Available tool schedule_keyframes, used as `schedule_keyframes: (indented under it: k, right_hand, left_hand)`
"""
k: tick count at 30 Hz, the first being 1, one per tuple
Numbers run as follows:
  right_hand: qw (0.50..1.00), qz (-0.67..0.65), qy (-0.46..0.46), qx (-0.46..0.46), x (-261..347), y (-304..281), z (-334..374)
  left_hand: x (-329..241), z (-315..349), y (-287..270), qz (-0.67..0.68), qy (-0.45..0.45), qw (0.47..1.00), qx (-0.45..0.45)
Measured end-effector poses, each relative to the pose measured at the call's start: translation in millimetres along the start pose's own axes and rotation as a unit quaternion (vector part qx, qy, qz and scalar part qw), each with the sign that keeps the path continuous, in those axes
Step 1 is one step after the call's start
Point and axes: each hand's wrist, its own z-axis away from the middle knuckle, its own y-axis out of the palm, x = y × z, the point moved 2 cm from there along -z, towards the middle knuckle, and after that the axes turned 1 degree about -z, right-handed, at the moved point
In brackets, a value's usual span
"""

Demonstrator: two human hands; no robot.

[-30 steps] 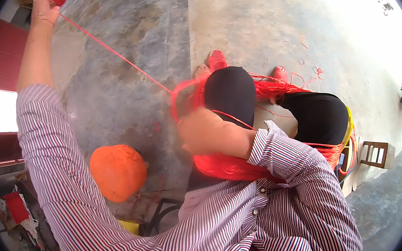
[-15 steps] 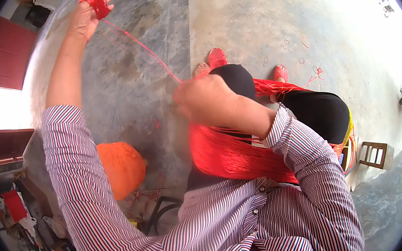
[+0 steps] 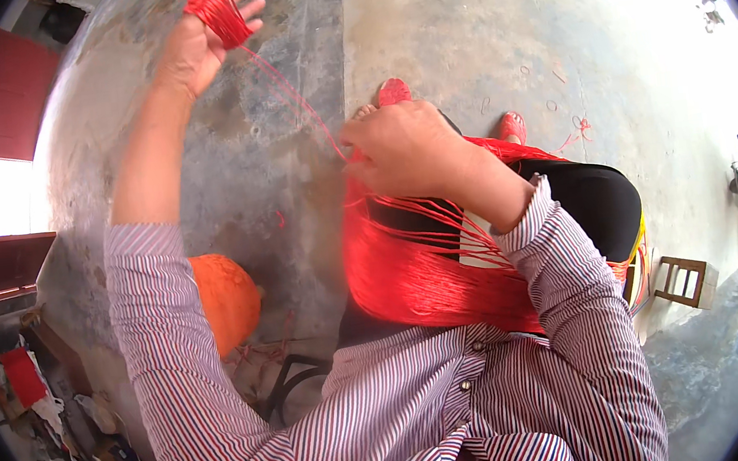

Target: The person winds red plastic fiber into a ball by hand.

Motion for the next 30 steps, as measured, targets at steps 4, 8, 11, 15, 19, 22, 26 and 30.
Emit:
schedule_keyframes:
  k: [4,8,11,15,19,22,26,30]
  right_hand:
    - [0.994,-0.101,0.027,-0.04,-18,-8,8]
    - [0.973,-0.214,0.034,-0.078,-31,-10,19]
    - [0.952,-0.288,0.068,-0.074,-34,-11,28]
    - [0.944,-0.31,0.05,-0.099,-35,-11,40]
    - [0.945,-0.299,0.034,-0.128,-31,-9,41]
    - [0.957,-0.25,0.004,-0.147,-26,-6,45]
    - [0.961,-0.222,-0.024,-0.161,-25,-2,50]
    - [0.957,-0.233,-0.036,-0.167,-27,4,52]
  left_hand:
    - [22,26,16,0.025,-0.034,0.998,0.054]
    - [24,49,48,-0.033,-0.046,0.996,0.075]
    - [34,70,64,-0.124,-0.08,0.978,0.149]
    - [87,122,79,-0.158,-0.096,0.949,0.256]
    - [103,146,87,-0.094,-0.193,0.953,0.214]
    - [115,147,75,-0.146,-0.161,0.949,0.228]
    - [115,147,67,-0.176,-0.108,0.962,0.181]
    - [122,160,75,-0.221,-0.104,0.955,0.169]
